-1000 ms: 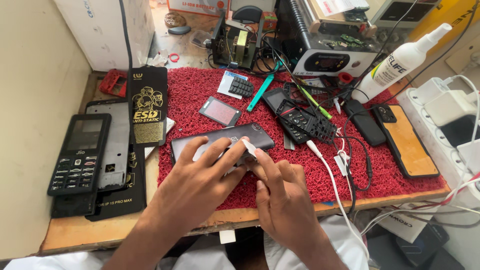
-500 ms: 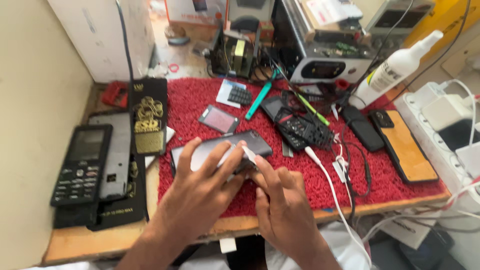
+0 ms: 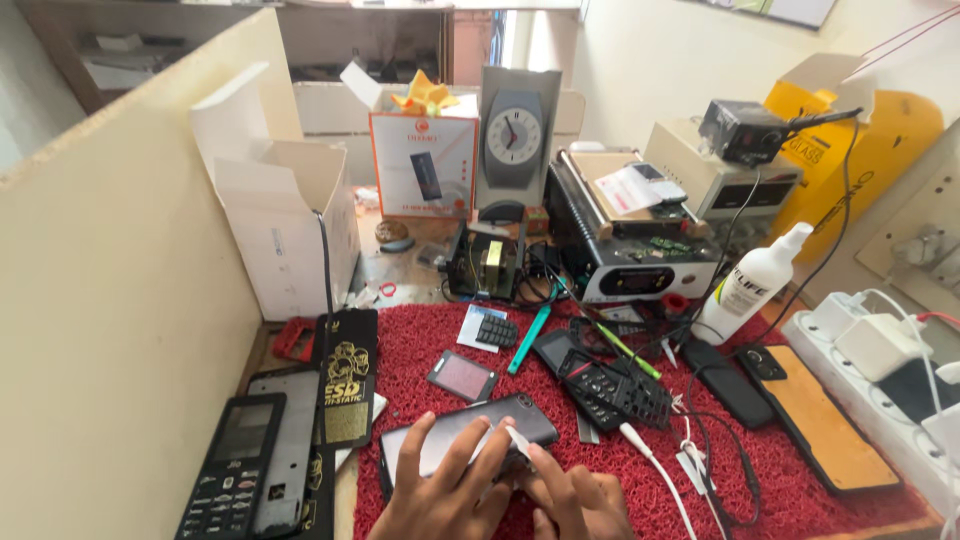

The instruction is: The person opens a smartphone, removes the back cover, and manipulates internal components including the battery and circuit board. They use a green screwdriver to loosen screws and a white cloth to wipe parts. The phone is partially disassembled and reassembled during the process.

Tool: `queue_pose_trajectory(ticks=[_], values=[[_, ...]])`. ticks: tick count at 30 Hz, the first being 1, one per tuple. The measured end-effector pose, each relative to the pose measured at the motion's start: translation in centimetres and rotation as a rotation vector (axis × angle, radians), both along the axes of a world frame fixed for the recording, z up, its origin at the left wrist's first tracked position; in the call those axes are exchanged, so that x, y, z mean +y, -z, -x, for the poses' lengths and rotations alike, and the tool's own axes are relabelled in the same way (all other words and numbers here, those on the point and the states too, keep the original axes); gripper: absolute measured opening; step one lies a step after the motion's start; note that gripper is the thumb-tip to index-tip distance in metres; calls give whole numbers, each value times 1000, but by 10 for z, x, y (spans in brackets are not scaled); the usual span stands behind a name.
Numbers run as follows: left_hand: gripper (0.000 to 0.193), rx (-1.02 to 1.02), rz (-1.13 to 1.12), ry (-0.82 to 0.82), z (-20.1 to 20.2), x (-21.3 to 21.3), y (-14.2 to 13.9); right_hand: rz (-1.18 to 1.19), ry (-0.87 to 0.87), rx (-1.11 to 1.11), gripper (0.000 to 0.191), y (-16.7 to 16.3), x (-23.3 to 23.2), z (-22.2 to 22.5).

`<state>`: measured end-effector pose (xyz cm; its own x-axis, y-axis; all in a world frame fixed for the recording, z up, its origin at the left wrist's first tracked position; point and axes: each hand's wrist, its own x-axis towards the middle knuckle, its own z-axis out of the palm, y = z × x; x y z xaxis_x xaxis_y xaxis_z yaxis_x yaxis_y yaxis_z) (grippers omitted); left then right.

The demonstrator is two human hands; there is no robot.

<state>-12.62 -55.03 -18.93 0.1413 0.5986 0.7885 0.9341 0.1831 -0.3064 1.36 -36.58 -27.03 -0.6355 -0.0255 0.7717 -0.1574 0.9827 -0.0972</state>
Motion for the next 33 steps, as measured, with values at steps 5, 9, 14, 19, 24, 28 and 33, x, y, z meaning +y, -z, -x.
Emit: queue_pose_trajectory(ticks=[5,9,14,19,24,28,33], values=[[19,29,-54,12,9,4,13,234,-29,-90,47,12,1,18],[24,22,-43,-19,11,1,18,654,-222,-149,31,10,-4,32],[23,-18,-27,-23,13,-4,23,256,-46,-120,35,6,-7,36],[22,-24,-20,-25,16,-8,23,1100,-301,-276,41,7,-9,38],[20,-45,-5,-1,14,-16,8,41,55,-106,60,-8,-25,14],[20,-86,88,-25,2,-32,-4,49,23,45,58,-29,-44,6],[23,-185,168,-44,-3,-44,-14,941,105,-271,51,-43,-56,-20]])
